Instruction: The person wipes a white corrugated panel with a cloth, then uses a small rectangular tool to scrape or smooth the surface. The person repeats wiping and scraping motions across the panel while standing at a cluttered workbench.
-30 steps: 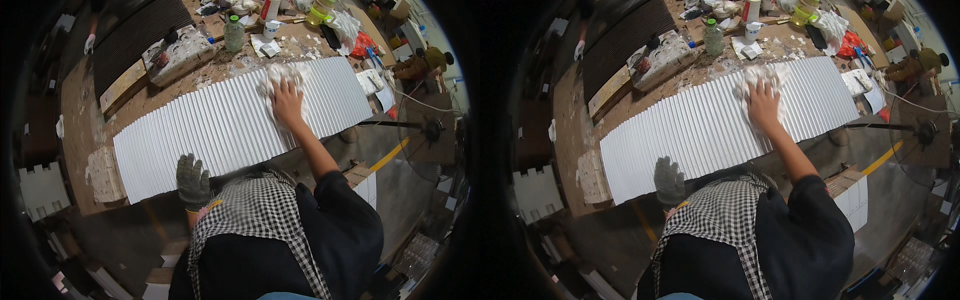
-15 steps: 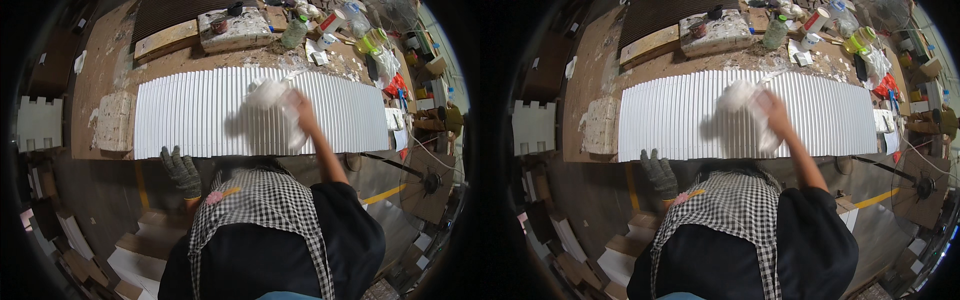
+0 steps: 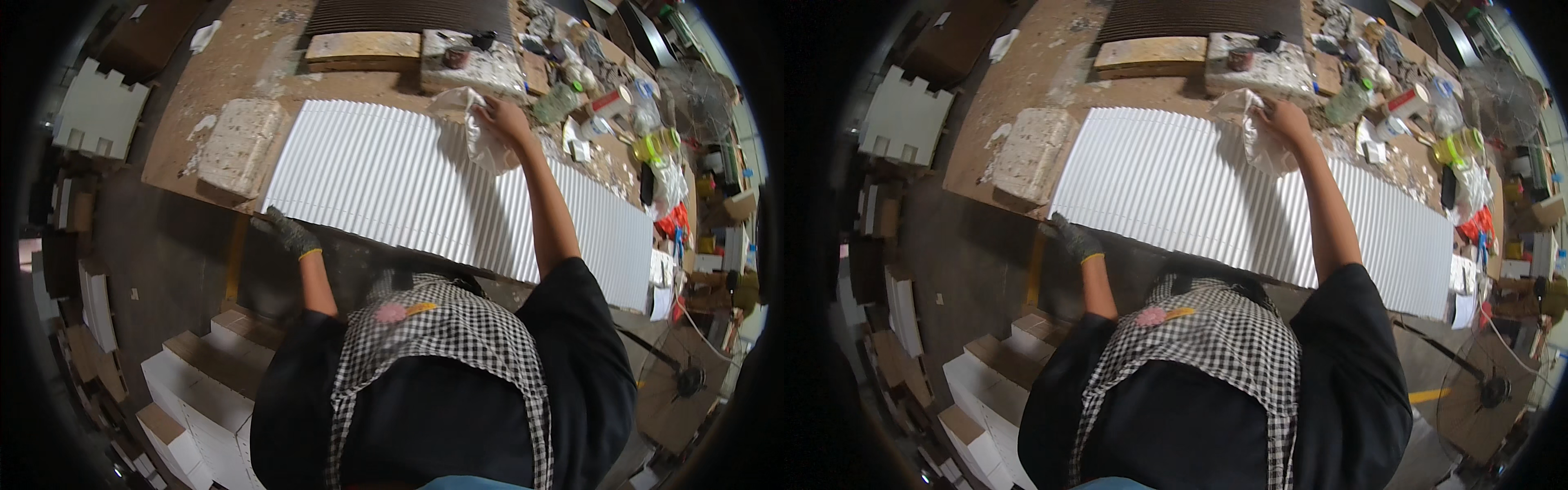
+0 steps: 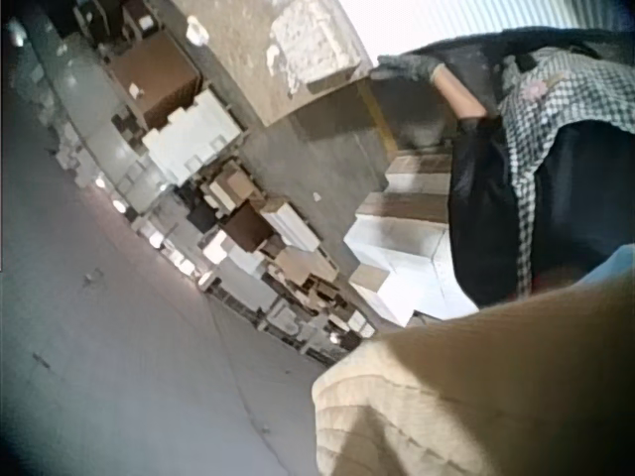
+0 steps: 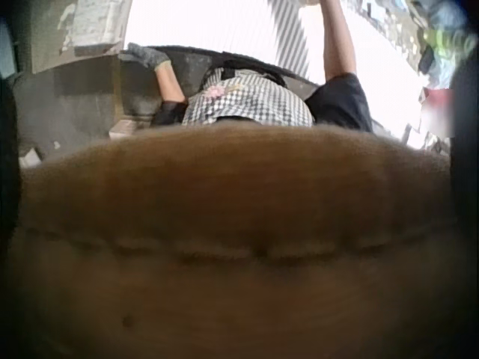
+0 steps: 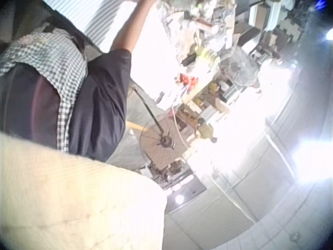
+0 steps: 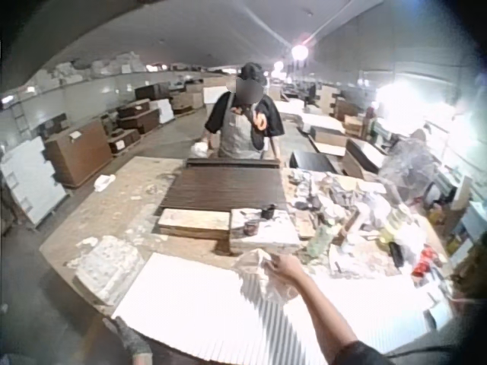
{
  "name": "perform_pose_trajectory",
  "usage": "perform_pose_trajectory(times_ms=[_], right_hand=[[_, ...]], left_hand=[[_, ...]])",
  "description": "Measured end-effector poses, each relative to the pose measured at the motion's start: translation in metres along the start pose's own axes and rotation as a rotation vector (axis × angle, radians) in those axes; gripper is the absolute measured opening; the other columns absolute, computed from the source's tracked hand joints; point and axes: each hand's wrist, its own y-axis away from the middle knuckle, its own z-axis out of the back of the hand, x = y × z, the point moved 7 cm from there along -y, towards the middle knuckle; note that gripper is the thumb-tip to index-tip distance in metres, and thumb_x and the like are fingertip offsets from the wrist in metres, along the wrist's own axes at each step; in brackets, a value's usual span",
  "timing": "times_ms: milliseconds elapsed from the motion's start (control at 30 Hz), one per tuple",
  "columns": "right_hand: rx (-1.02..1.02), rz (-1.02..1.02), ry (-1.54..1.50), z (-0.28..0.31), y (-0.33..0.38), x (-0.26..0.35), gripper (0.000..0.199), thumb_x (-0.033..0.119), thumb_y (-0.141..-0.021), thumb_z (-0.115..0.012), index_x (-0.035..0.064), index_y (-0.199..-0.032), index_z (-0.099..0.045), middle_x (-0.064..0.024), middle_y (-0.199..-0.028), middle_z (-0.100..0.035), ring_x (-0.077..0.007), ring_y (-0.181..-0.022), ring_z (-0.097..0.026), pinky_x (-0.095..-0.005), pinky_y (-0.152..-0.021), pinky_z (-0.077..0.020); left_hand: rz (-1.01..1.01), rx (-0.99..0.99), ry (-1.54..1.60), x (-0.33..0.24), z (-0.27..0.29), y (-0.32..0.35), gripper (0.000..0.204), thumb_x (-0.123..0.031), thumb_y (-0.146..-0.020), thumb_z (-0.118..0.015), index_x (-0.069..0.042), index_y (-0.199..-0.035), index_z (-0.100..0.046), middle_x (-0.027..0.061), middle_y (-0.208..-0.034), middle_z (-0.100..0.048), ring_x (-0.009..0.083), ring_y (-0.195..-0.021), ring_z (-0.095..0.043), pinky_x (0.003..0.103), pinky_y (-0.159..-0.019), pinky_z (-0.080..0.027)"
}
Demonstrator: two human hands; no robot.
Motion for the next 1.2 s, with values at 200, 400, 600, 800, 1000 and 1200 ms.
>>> perform_pose_trajectory(times_ms=[200, 400, 600, 800, 1000, 1200], right_hand=[[-0.298, -0.019, -0.499, 0.016, 0.077, -0.001, 0.037, 0.036, -0.095, -0.071, 0.0005, -0.104, -0.069, -0.0168, -0.088, -0.069, -0.0261, -0.076, -0.065, -0.0366, -0.073, -0.0500], [-0.340, 0.047, 0.104, 0.025, 0.132, -0.031, 0.031, 0.024, -0.093, -0.070, 0.0048, -0.117, -0.068, -0.0163, -0.112, -0.066, -0.0392, -0.095, -0.066, -0.0456, -0.083, -0.0531], [-0.229, -0.146, 0.303, -0.026, 0.157, -0.053, 0.046, 0.037, -0.092, -0.068, 0.0172, -0.133, -0.062, -0.0075, -0.150, -0.052, -0.0372, -0.137, -0.046, -0.0618, -0.104, -0.0416], [-0.287, -0.131, 0.277, -0.028, 0.161, -0.052, 0.044, 0.035, -0.093, -0.066, 0.0203, -0.134, -0.062, -0.0059, -0.148, -0.053, -0.0353, -0.136, -0.048, -0.0569, -0.105, -0.0403], [-0.298, -0.120, 0.264, -0.026, 0.164, -0.056, 0.046, 0.039, -0.096, -0.066, 0.0227, -0.138, -0.061, -0.0081, -0.147, -0.055, -0.0346, -0.137, -0.048, -0.0572, -0.105, -0.0405], [-0.301, -0.136, 0.256, -0.026, 0.164, -0.057, 0.044, 0.038, -0.095, -0.066, 0.0214, -0.136, -0.063, -0.0086, -0.146, -0.055, -0.0344, -0.136, -0.048, -0.0571, -0.105, -0.0411]], left_hand=[[0.331, 0.055, 0.412, 0.048, -0.026, -0.006, 0.052, -0.031, -0.098, -0.066, 0.003, -0.136, -0.058, 0.0152, -0.130, -0.064, 0.0271, -0.111, -0.063, 0.039, -0.099, -0.052], [0.308, 0.074, 0.287, 0.001, -0.032, 0.014, 0.064, -0.030, -0.100, -0.063, 0.003, -0.150, -0.041, 0.0164, -0.141, -0.056, 0.0277, -0.117, -0.060, 0.040, -0.103, -0.050], [0.045, 0.065, 0.146, -0.011, -0.009, 0.019, 0.080, -0.030, -0.105, -0.055, 0.000, -0.163, -0.007, 0.0207, -0.167, -0.020, 0.0261, -0.147, -0.034, 0.038, -0.122, -0.028], [0.158, 0.007, 0.185, -0.018, 0.004, 0.103, 0.076, -0.040, -0.105, -0.050, -0.002, -0.161, -0.016, 0.0232, -0.167, -0.018, 0.0315, -0.152, -0.023, 0.042, -0.124, -0.022], [0.195, 0.067, -0.057, 0.001, -0.007, 0.095, 0.079, -0.053, -0.103, -0.048, -0.004, -0.160, -0.023, 0.0268, -0.164, -0.021, 0.0406, -0.152, -0.019, 0.050, -0.125, -0.019], [-0.450, 0.026, -0.788, -0.078, -0.019, -0.051, 0.086, -0.069, -0.098, -0.046, -0.010, -0.159, -0.030, 0.0289, -0.163, -0.023, 0.0481, -0.153, -0.014, 0.059, -0.125, -0.015]])
